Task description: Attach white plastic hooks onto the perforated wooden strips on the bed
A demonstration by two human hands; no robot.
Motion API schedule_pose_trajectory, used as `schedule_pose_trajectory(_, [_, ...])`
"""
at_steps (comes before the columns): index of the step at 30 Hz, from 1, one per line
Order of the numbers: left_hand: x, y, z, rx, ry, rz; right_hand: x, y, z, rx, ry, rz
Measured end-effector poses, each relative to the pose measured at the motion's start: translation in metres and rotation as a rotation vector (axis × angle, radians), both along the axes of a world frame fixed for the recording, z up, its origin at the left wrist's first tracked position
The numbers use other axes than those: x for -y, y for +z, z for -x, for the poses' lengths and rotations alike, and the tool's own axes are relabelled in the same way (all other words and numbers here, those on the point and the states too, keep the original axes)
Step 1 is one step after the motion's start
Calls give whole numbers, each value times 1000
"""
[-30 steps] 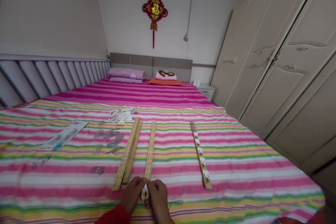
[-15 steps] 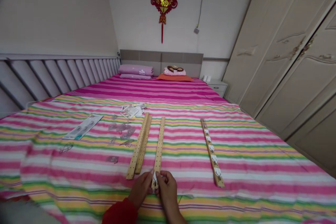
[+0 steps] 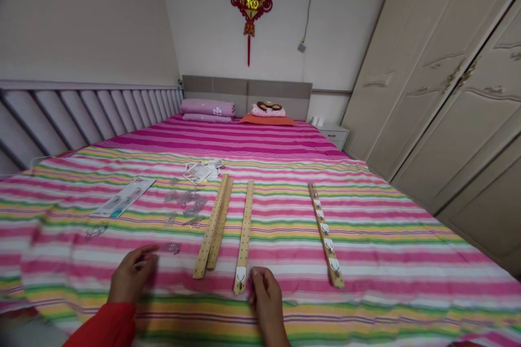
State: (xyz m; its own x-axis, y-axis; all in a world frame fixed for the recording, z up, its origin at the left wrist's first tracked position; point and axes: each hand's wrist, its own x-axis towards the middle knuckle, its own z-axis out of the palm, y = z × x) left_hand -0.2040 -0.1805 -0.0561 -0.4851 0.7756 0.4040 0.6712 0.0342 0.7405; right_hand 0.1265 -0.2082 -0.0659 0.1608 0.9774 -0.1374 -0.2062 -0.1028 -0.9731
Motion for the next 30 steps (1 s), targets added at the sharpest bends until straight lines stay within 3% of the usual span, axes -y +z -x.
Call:
schedule_pose_trajectory(3, [-7, -3, 4, -18, -96, 12, 2, 10, -3, 1, -37, -18])
schedule_pose_trajectory(8, [-17, 2, -1, -111, -159, 9, 4, 18, -7, 52, -38, -32])
schedule_pose_trajectory(12, [-18, 8, 0, -42, -165, 1, 4, 20, -10, 79, -6, -54])
schedule_pose_trajectory(16, [-8, 37, -12, 157, -196, 76, 0, 29, -11, 50, 27, -81])
schedule_pose_trajectory(20, [3, 86, -46, 360, -419, 183, -6, 47, -3, 45, 148, -124])
schedule_pose_trajectory(23, [5, 112, -77, 461, -584, 265, -11, 65, 5, 123, 182, -268])
schedule_pose_trajectory(26, [4, 121, -105, 553, -733, 347, -15, 79, 12, 203, 196, -410])
schedule_pose_trajectory(30, [0, 120, -136, 658, -864, 453, -18, 83, 13, 229, 207, -461])
